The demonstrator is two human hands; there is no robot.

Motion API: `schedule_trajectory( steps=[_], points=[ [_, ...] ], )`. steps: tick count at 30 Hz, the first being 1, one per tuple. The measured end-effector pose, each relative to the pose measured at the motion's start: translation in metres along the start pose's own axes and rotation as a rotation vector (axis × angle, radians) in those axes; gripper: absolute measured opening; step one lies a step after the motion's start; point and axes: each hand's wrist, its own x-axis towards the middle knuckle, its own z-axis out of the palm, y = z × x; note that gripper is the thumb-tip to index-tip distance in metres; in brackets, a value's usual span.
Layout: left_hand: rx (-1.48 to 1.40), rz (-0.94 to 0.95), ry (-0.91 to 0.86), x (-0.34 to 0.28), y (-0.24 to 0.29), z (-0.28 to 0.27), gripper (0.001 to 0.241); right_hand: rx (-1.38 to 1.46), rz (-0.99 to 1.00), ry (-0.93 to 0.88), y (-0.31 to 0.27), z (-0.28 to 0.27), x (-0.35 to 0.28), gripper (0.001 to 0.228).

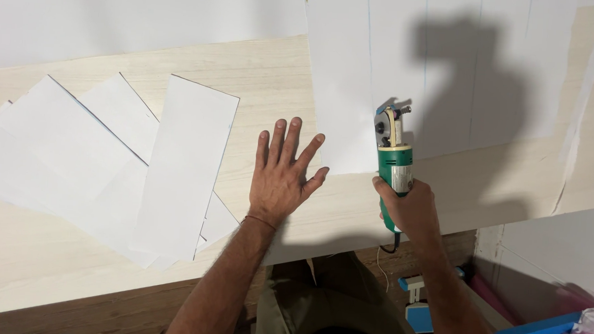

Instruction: Cutting strips of paper using an electric rotary cutter on a cutting table

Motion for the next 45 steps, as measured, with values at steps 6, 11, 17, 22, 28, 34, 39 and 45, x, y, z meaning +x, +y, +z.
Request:
schedule_trajectory(
  steps=[6, 11, 17, 22, 28, 34, 39, 45],
  points=[
    [-0.007, -0.003, 0.005, 0.001, 0.0, 0.0, 0.06, -0.008, 0.051, 0.001, -0.016, 0.0, 0.003, 0.038],
    [-0.009, 0.0, 0.019, 0.001, 0.0, 0.001, 0.061, 0.014, 0.018, 0.004, -0.01, -0.001, 0.009, 0.04],
    [0.004, 0.0, 0.022, 0.002, 0.0, 0.001, 0.061, 0.025, 0.003, 0.001, -0.015, -0.001, 0.012, 0.04],
    [0.015, -0.005, 0.02, 0.001, 0.0, 0.0, 0.06, 0.05, -0.031, -0.019, -0.016, -0.003, 0.016, 0.04],
    [0.018, -0.008, 0.032, 0.003, 0.003, -0.001, 0.06, -0.025, 0.01, -0.03, -0.031, -0.009, 0.018, 0.046],
    [0.024, -0.01, 0.035, 0.005, 0.002, -0.001, 0.061, -0.024, 0.023, -0.021, -0.04, -0.008, 0.021, 0.043],
    [0.028, -0.006, 0.051, 0.01, 0.001, -0.003, 0.059, -0.028, 0.027, -0.019, -0.054, -0.008, 0.023, 0.044],
    [0.041, -0.006, 0.054, 0.008, 0.0, -0.001, 0.059, -0.031, 0.007, -0.006, -0.038, -0.005, 0.032, 0.047]
  ],
)
